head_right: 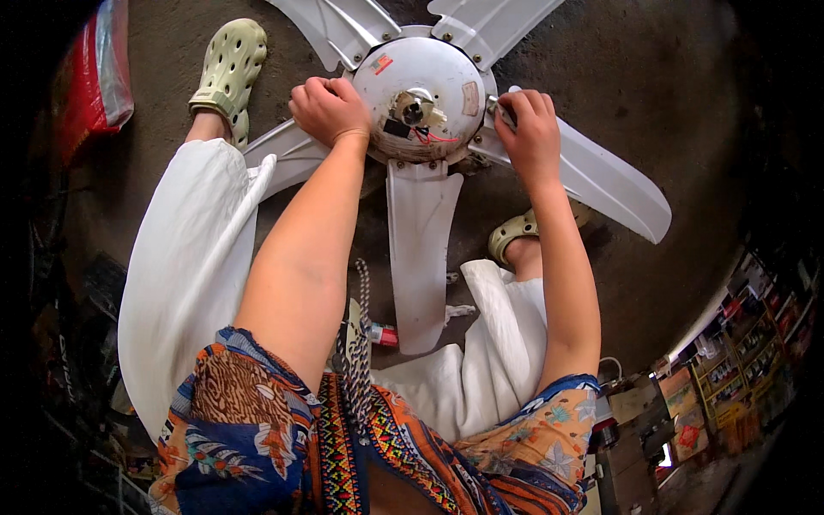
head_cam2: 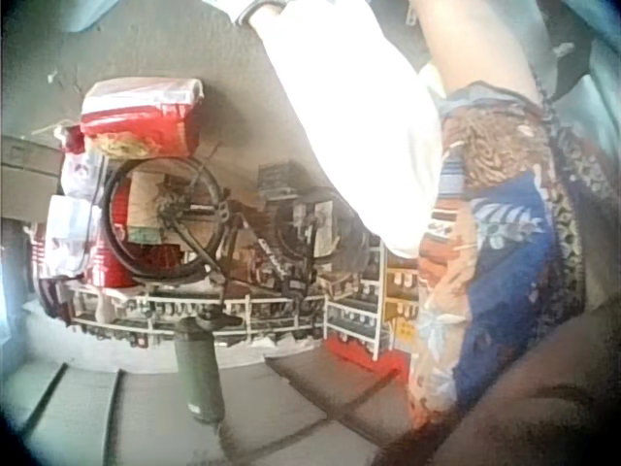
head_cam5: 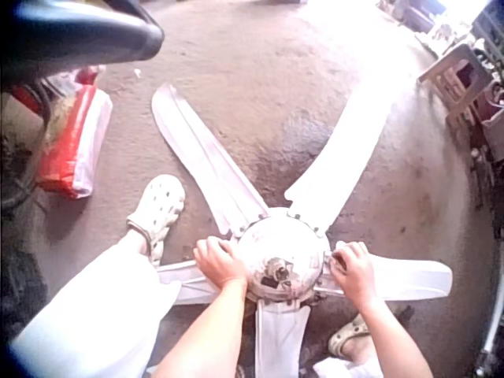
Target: The person sits on the floor and cleans a disassembled ceiling fan with a rag. They wipe the dust from the central motor housing and each of the five white blades, using their hands to reach different sections of the assembly.
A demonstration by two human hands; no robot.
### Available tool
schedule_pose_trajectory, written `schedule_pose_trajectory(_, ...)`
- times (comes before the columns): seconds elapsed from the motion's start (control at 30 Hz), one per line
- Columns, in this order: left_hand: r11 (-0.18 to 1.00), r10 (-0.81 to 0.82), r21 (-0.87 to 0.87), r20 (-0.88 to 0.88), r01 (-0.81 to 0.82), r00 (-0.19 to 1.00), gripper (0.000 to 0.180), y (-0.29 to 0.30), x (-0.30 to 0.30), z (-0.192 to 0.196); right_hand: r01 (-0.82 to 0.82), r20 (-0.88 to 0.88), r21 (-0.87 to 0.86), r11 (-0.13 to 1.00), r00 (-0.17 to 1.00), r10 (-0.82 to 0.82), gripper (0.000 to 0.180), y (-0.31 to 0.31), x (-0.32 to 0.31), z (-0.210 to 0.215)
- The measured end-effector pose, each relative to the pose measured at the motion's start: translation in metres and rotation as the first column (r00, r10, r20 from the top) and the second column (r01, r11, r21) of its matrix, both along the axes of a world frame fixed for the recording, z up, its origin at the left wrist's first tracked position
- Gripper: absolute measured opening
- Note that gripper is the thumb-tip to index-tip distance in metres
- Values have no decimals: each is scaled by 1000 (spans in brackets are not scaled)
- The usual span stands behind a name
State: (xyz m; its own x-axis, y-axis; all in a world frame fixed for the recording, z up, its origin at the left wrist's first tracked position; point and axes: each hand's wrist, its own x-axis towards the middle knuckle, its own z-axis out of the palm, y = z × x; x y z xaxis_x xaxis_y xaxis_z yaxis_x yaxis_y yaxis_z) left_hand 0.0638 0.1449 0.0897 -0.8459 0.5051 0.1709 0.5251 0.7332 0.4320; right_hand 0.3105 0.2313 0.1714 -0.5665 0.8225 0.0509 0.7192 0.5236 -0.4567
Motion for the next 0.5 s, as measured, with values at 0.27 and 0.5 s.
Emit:
schedule_pose_trajectory(0.27, 1000, 8, -30, -50, -9, 999, 16, 3, -4, -4, -33, 181, 55, 998, 983, 23, 24, 3, -16, 0)
schedule_pose_trajectory(0.5, 1000, 19, 8, -30, -19, 999, 15, 1, 0, -5, 58, 198, 84, 995, 977, -73, 19, -1, 18, -4)
